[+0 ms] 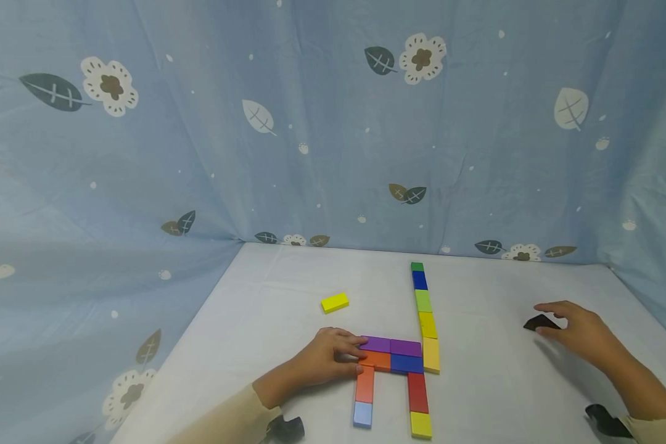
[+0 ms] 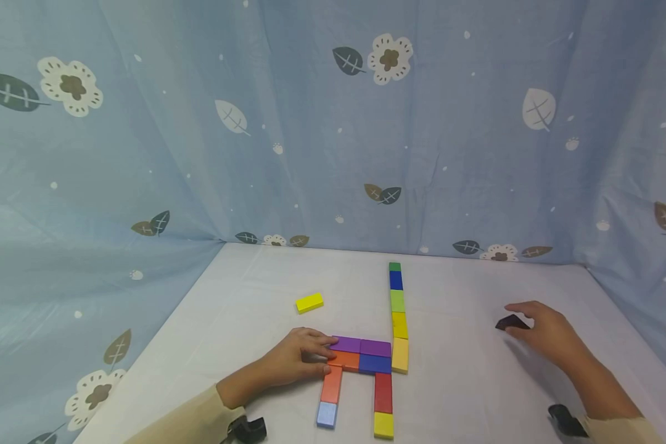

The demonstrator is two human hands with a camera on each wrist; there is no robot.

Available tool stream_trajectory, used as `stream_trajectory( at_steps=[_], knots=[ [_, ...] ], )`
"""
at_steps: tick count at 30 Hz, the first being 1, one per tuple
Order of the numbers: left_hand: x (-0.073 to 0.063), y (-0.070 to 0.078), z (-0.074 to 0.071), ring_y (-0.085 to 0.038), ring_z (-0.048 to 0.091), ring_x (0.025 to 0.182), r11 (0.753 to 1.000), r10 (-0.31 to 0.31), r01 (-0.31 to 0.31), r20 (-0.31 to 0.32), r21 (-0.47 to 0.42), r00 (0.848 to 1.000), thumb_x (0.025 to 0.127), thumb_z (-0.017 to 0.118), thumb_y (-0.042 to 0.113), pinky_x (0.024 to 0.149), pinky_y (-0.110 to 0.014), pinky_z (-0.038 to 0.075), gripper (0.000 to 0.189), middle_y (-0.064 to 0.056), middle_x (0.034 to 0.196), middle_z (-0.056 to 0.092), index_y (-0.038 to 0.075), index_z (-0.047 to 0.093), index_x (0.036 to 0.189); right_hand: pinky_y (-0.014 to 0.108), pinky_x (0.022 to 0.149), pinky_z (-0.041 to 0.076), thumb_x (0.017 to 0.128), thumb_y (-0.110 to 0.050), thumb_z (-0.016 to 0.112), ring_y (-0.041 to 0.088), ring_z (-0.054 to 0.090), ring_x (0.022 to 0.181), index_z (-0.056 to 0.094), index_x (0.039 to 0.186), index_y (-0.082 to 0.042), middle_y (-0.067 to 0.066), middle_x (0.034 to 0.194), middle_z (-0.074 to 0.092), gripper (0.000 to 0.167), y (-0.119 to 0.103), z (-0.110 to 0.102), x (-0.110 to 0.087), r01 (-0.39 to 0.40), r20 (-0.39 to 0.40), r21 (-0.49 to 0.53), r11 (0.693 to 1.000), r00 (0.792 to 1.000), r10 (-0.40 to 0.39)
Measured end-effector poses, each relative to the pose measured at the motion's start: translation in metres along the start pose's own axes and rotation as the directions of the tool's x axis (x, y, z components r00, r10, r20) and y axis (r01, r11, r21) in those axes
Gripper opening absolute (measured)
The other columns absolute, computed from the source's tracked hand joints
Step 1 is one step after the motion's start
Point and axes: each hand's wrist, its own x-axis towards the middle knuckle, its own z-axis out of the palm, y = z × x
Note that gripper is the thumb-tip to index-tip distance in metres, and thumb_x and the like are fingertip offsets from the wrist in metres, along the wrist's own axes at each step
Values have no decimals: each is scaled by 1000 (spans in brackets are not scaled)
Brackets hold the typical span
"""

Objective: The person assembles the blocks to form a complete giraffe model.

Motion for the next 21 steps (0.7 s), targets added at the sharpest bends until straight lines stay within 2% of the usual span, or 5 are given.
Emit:
stream_trajectory(
  at_steps=[7, 14, 21],
  knots=[
    [-1, 1, -1, -8, 44, 126, 1000, -7, 7, 2, 6, 1000, 90, 63, 53, 107, -50, 27, 37, 24, 135, 52, 32, 72, 118, 61, 70, 46, 84, -31, 75, 56, 50, 102, 57, 128, 6, 39, 123, 48, 60, 10, 2, 3, -32, 60, -27, 999, 998, 33],
    [0, 2, -1, -8, 44, 125, 1000, 1, -1, 2, 10, 1000, 90, 64, 52, 107, -50, 27, 35, 23, 135, 52, 32, 72, 118, 57, 67, 47, 84, -20, 74, 53, 54, 96, 57, 126, 7, 38, 115, 53, 53, 15, 6, 7, -33, 73, -69, 997, 997, 38],
    [-1, 1, 0, -8, 43, 125, 1000, -15, 15, 8, -2, 1000, 90, 63, 53, 107, -51, 26, 36, 24, 135, 51, 33, 71, 119, 56, 67, 47, 84, -17, 74, 51, 55, 94, 58, 123, 8, 37, 110, 56, 49, 16, 8, 10, -26, 73, -67, 997, 997, 30]
  ],
)
